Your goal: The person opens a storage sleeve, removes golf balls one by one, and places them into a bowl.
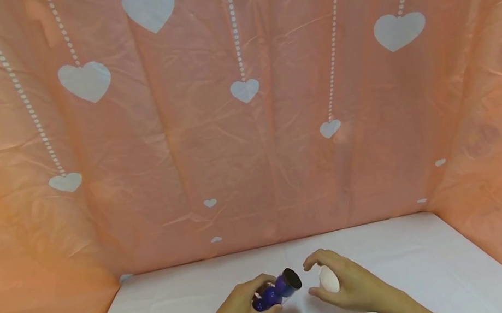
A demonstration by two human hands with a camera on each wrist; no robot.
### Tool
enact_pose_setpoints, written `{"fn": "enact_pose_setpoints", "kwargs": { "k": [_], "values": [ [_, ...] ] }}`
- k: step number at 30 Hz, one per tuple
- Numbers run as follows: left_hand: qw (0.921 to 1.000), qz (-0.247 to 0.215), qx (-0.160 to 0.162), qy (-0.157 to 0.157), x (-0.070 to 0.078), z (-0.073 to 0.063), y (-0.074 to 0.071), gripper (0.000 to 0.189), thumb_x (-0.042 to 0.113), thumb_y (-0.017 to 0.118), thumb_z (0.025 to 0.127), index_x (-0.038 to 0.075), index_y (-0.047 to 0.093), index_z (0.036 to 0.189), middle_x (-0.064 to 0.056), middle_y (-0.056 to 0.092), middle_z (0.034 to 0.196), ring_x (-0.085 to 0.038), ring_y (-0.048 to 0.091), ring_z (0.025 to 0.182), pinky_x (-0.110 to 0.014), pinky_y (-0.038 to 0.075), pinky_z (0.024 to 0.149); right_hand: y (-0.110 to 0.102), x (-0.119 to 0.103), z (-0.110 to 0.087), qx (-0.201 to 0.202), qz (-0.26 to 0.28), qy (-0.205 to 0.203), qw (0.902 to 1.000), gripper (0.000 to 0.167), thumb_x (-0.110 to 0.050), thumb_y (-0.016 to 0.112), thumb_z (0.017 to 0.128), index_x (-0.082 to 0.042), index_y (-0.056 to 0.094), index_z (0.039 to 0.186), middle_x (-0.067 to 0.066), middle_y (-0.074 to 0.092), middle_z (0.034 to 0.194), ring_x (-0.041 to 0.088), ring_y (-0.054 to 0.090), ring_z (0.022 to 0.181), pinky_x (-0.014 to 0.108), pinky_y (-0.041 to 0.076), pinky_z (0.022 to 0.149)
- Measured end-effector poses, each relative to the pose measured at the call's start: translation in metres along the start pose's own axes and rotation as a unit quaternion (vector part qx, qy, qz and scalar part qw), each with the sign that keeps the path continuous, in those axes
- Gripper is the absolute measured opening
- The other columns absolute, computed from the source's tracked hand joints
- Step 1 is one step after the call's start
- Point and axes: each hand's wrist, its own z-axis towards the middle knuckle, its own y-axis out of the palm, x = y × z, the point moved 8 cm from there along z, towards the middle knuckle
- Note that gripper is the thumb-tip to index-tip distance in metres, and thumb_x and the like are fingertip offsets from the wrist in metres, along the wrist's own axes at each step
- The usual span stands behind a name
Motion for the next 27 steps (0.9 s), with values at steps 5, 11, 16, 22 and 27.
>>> {"fn": "enact_pose_setpoints", "kwargs": {
  "k": [5, 11, 16, 22, 27],
  "values": [
    [0.9992, 0.026, -0.030, 0.011, 0.005, -0.002, 0.002, 0.041, 0.030, 0.088, 0.091, 0.021, 0.070, 0.126, 0.009, 0.075, 0.104, 0.002, 0.064, 0.093, -0.023, 0.058, 0.080, 0.007, -0.010, 0.003, -0.025, 0.095, -0.053, 0.9938, 0.049, -0.017, 0.090, 0.090, -0.013, 0.060, 0.129, -0.005, 0.067, 0.120, 0.012, 0.068, 0.103, 0.032, 0.063, 0.082],
    [0.9976, 0.051, -0.035, 0.032, 0.011, -0.004, 0.003, 0.042, 0.033, 0.089, 0.090, 0.024, 0.070, 0.127, 0.012, 0.074, 0.108, 0.003, 0.063, 0.095, -0.024, 0.058, 0.083, 0.014, -0.011, 0.002, -0.054, 0.166, -0.049, 0.9835, 0.050, -0.012, 0.090, 0.090, -0.012, 0.058, 0.128, 0.002, 0.064, 0.117, 0.021, 0.068, 0.094, 0.031, 0.062, 0.078],
    [0.9954, 0.077, -0.039, 0.042, 0.016, -0.005, 0.005, 0.043, 0.036, 0.089, 0.090, 0.024, 0.071, 0.128, 0.013, 0.073, 0.111, 0.002, 0.062, 0.098, -0.025, 0.058, 0.087, 0.016, -0.013, 0.002, -0.063, 0.186, -0.050, 0.9793, 0.052, -0.010, 0.091, 0.087, -0.011, 0.056, 0.125, 0.003, 0.063, 0.113, 0.022, 0.067, 0.091, 0.030, 0.062, 0.074],
    [0.9948, 0.081, -0.053, 0.030, 0.020, -0.004, 0.007, 0.045, 0.041, 0.088, 0.091, 0.026, 0.071, 0.129, 0.012, 0.073, 0.117, 0.000, 0.062, 0.104, -0.025, 0.058, 0.088, 0.018, -0.016, 0.001, -0.085, 0.200, -0.052, 0.9747, 0.053, -0.008, 0.092, 0.086, -0.010, 0.053, 0.122, 0.004, 0.059, 0.109, 0.019, 0.064, 0.087, 0.027, 0.060, 0.068],
    [0.9939, 0.089, -0.056, 0.035, 0.023, -0.005, 0.008, 0.044, 0.041, 0.088, 0.091, 0.027, 0.072, 0.129, 0.014, 0.073, 0.117, 0.001, 0.062, 0.105, -0.024, 0.057, 0.089, 0.020, -0.018, 0.001, -0.102, 0.204, -0.046, 0.9725, 0.052, -0.010, 0.092, 0.086, -0.013, 0.053, 0.120, 0.000, 0.058, 0.107, 0.015, 0.063, 0.087, 0.025, 0.060, 0.067]
  ]
}}
